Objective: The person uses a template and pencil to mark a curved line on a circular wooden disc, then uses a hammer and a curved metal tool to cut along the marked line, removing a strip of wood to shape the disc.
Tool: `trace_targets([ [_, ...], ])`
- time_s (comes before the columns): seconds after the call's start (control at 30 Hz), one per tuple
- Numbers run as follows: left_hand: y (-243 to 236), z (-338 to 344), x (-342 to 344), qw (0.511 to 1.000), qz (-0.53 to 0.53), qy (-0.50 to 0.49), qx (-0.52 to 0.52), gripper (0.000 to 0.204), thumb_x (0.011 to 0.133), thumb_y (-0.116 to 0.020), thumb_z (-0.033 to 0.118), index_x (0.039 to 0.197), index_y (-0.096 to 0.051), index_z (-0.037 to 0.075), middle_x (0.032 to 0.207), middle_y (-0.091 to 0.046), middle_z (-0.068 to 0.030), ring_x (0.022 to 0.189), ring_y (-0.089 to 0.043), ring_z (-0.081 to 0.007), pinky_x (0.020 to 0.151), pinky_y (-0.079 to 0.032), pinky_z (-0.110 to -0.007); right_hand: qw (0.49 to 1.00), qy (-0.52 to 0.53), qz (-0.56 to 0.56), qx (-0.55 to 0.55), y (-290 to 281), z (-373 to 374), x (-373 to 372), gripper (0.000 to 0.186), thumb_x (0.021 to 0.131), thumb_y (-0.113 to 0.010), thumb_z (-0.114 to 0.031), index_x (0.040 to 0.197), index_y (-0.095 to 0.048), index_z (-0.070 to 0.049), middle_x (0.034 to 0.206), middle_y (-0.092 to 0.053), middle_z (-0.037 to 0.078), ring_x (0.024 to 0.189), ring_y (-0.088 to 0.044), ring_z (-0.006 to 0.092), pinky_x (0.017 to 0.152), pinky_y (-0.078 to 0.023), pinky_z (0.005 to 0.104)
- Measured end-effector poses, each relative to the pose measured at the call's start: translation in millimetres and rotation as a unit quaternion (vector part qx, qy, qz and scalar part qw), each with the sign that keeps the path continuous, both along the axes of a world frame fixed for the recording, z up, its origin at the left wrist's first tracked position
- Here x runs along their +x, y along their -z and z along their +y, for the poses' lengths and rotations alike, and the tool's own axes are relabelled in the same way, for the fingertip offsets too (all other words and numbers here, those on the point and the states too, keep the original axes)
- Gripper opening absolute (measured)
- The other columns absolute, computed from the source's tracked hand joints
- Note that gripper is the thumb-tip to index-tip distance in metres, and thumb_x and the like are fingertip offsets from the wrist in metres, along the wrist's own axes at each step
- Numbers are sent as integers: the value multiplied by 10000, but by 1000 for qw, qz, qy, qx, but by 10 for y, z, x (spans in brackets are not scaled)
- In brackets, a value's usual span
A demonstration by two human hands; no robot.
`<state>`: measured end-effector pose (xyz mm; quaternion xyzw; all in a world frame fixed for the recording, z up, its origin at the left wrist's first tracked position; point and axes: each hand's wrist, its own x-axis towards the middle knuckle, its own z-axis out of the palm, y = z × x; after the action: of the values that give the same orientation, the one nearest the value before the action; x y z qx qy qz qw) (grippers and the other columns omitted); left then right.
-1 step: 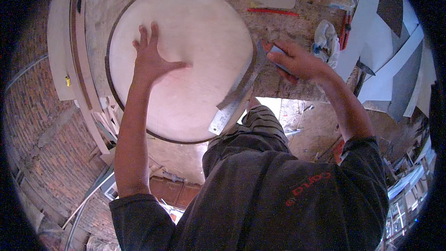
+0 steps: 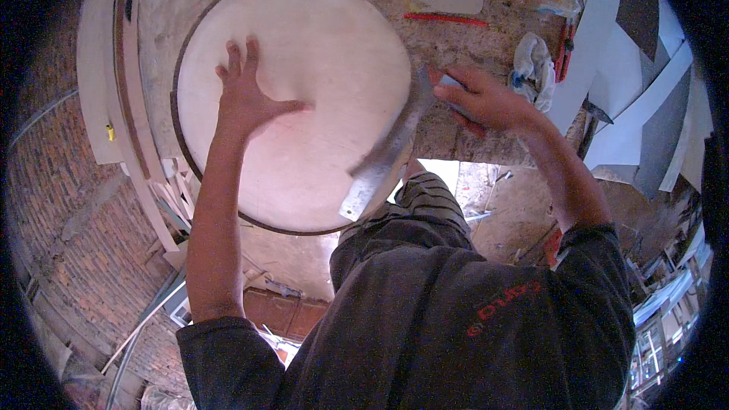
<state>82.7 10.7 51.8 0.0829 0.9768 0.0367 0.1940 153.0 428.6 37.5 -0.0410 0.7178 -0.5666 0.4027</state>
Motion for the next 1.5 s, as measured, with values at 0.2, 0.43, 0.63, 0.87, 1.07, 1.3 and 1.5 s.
trace_targets([
  [0.2,45,-64,10,1000,14,8,10,1685,418,-982,738,1727,-138,96,1759,-59,-321,1613,-75,-548,1312,-139,-615,995,96,12,38,12,-327,206,336,1129,-540,-373,1183,-588,-45,607,-548,23,439,-529,142,410,-439,319],
  [0.43,1,12,-75,1000,18,17,6,1684,438,-962,767,1724,-124,75,1749,-57,-344,1635,-105,-478,1319,-121,-599,969,209,-125,-40,-135,-508,547,333,1126,-545,-376,1124,-574,-44,671,-594,36,452,-552,149,405,-448,322],
  [0.63,65,-40,-106,999,24,32,-14,1720,408,-953,796,1719,-122,54,1745,-64,-352,1624,-107,-513,1317,-136,-609,947,242,-194,-83,-391,-622,1160,313,1105,-606,-338,1233,-567,-55,673,-594,33,487,-582,144,439,-467,319],
  [0.87,51,22,-161,999,0,10,-33,1727,408,-946,809,1719,-117,51,1747,-80,-346,1614,-116,-539,1313,-141,-623,890,374,-200,-168,-449,-196,1896,532,1088,-513,-541,1262,-589,-44,735,-693,115,477,-623,191,402,-492,312],
  [1.07,-94,151,-177,999,-33,-13,-28,1705,437,-944,806,1721,-103,64,1766,-55,-300,1591,-102,-596,1287,-226,-657,761,568,42,-310,-1007,155,2785,642,1074,-433,-632,1005,-656,-34,685,-582,90,545,-541,223,486,-460,361],
  [1.3,-66,160,-172,998,-58,-9,5,1614,551,-936,768,1726,-61,93,1778,-5,-265,1595,-119,-581,1208,-281,-772,682,654,202,-255,-1999,-230,3393,682,1023,-529,-671,1198,-596,-15,882,-499,41,711,-453,156,624,-380,304],
  [1.5,46,-514,330,961,153,72,220,1217,759,-920,565,1672,-307,44,1750,-182,-280,1588,-292,-458,1238,-324,-655,683,681,259,51,-1819,-267,3652,551,1009,-617,-489,1280,-618,-9,885,-501,-16,750,-459,105,661,-363,270],
])
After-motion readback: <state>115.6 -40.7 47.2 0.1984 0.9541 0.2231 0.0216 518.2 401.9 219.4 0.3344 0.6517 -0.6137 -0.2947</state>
